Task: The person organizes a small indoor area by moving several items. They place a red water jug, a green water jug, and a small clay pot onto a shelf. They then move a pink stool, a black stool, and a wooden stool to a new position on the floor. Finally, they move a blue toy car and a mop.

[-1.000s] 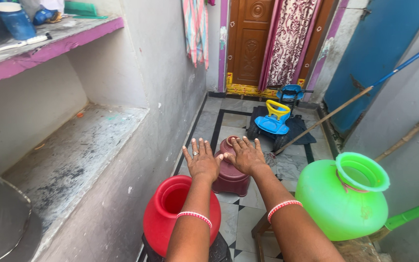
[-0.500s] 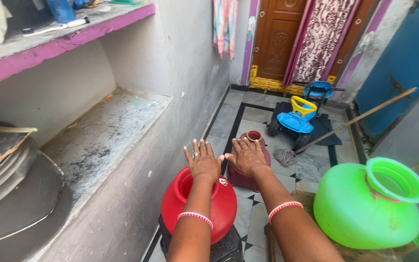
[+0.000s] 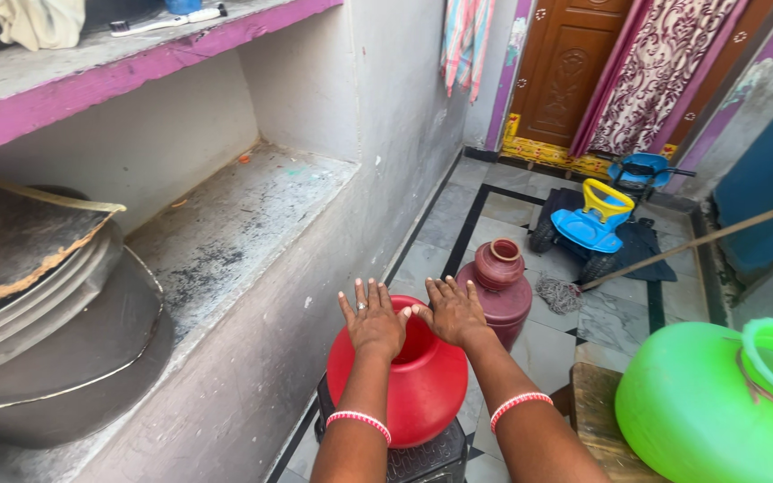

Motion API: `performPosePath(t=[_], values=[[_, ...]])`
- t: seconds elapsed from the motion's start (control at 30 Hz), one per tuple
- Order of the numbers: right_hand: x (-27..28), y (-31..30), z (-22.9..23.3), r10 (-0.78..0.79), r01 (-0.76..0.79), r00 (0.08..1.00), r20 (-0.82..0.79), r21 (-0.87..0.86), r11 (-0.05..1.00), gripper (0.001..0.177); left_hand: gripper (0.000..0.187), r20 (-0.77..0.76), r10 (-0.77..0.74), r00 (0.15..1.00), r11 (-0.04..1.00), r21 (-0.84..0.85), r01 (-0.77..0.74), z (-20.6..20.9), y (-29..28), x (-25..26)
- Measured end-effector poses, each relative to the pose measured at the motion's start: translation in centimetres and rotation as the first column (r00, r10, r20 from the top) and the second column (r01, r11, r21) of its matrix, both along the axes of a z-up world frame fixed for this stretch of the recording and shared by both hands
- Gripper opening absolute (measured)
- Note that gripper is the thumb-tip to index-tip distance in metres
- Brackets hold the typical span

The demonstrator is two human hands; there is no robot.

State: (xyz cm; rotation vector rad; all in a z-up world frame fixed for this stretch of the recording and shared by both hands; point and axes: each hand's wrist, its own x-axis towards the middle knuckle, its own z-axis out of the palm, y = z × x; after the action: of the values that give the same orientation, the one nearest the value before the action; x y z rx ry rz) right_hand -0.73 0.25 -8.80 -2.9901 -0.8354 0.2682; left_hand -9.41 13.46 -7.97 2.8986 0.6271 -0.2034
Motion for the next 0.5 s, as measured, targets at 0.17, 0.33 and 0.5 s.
performPosePath(t=[0.17,0.33,0.5], values=[[-0.8,1.3,-1.6,0.019,-0.019,0.999,-0.046,-0.004,1.000,0.079,0.079,-0.069,0.017,0.997,1.000,-0.009,-0.018,-1.6,1.2,-0.9],[-1.4,1.8,-2.8,0.018,-0.018,0.998,-0.066,-0.004,1.000,0.080,0.080,-0.100,0.025,0.995,0.999,-0.027,-0.028,-2.9,1.6,-1.5],[-1.8,1.7,-3.2,0.004,-0.004,0.998,-0.058,-0.007,1.000,0.082,0.083,-0.084,0.056,0.995,0.994,-0.088,-0.063,-3.9,1.3,-1.9]])
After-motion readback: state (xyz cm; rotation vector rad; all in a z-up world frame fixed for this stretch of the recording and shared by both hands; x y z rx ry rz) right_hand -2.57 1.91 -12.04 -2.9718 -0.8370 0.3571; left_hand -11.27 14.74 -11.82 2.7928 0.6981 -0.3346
